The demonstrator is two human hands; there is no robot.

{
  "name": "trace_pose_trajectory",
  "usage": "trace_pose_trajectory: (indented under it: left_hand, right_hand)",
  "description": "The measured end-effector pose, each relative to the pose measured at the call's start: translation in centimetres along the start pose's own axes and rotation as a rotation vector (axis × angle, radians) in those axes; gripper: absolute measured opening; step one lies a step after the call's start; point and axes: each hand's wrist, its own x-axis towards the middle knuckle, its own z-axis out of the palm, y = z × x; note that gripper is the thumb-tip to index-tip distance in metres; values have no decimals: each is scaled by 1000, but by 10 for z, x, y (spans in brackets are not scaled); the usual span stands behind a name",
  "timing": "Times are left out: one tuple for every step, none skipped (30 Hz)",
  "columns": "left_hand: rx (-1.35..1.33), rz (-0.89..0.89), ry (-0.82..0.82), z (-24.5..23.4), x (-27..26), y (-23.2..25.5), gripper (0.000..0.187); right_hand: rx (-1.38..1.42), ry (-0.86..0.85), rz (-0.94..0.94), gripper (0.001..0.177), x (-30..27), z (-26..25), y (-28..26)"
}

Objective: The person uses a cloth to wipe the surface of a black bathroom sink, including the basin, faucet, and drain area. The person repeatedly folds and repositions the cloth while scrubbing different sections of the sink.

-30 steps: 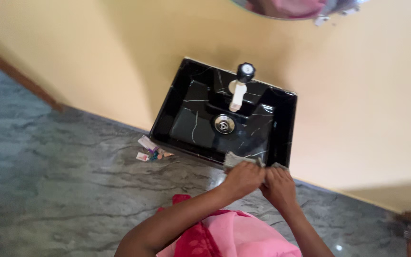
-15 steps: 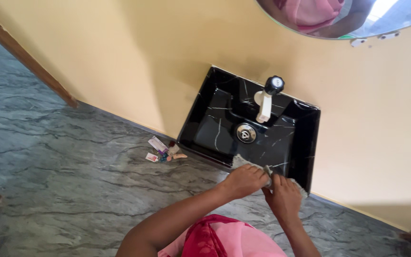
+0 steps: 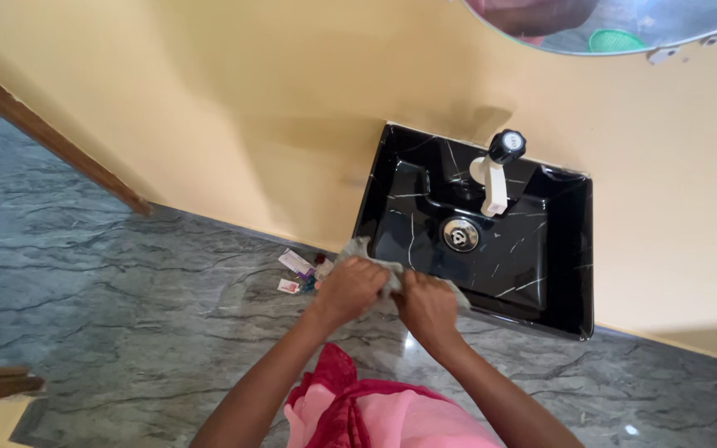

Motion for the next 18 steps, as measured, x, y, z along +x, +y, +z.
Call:
trace_pose_trajectory:
  left_hand:
    - [1, -1, 29, -3, -2, 0, 28]
    - [2, -2, 58, -5, -4, 0, 33]
    - [2, -5, 92, -6, -4, 3, 38]
    - [30, -36, 95, -6, -3, 7, 31]
    - [57, -68, 101, -3, -1, 13, 24]
    - [84, -100, 106, -1, 2, 19, 17]
    - [89, -103, 116, 2, 4, 24, 18]
    - [94, -106, 125, 5, 6, 28, 18]
    - [101, -110, 136, 8, 9, 34, 18]
    - [105, -112, 125, 12, 12, 41, 16]
    - [110, -114, 115, 18, 17, 48, 14]
    - [115, -116, 105, 24, 23, 56, 12]
    - [113, -116, 115, 31, 29, 64, 11]
    - [111, -116, 126, 38, 36, 73, 10]
    - [106, -117, 136, 47, 43, 84, 9]
    - [101, -118, 144, 55, 49, 95, 9]
    - [94, -114, 152, 64, 56, 106, 10]
    - [88, -110, 159, 72, 63, 115, 10]
  right_hand:
    - [23, -8, -23, 31, 5, 3, -5]
    - [25, -20, -29, 31, 7, 6, -8]
    - [24, -33, -38, 31, 10, 8, -9]
    - [23, -45, -48, 30, 10, 9, -8]
    - [38, -46, -74, 30, 10, 8, -4]
    - [53, -48, -101, 29, 9, 8, 0]
    - [67, -50, -129, 29, 6, 8, 6]
    - [69, -45, -134, 28, 3, 7, 12]
    - [71, -39, -141, 28, 0, 6, 19]
    - [73, -34, -149, 28, -4, 5, 26]
    - [65, -40, -146, 28, -6, 3, 35]
    - [58, -46, -143, 28, -11, -1, 44]
    - [50, -54, -138, 28, -17, -4, 54]
    - [37, -35, -147, 28, -22, -8, 66]
    - [23, -18, -155, 28, -29, -13, 78]
    - [9, -1, -163, 28, -35, -18, 91]
    - [2, -6, -148, 28, -42, -23, 103]
    - [-4, -12, -133, 29, -48, -28, 115]
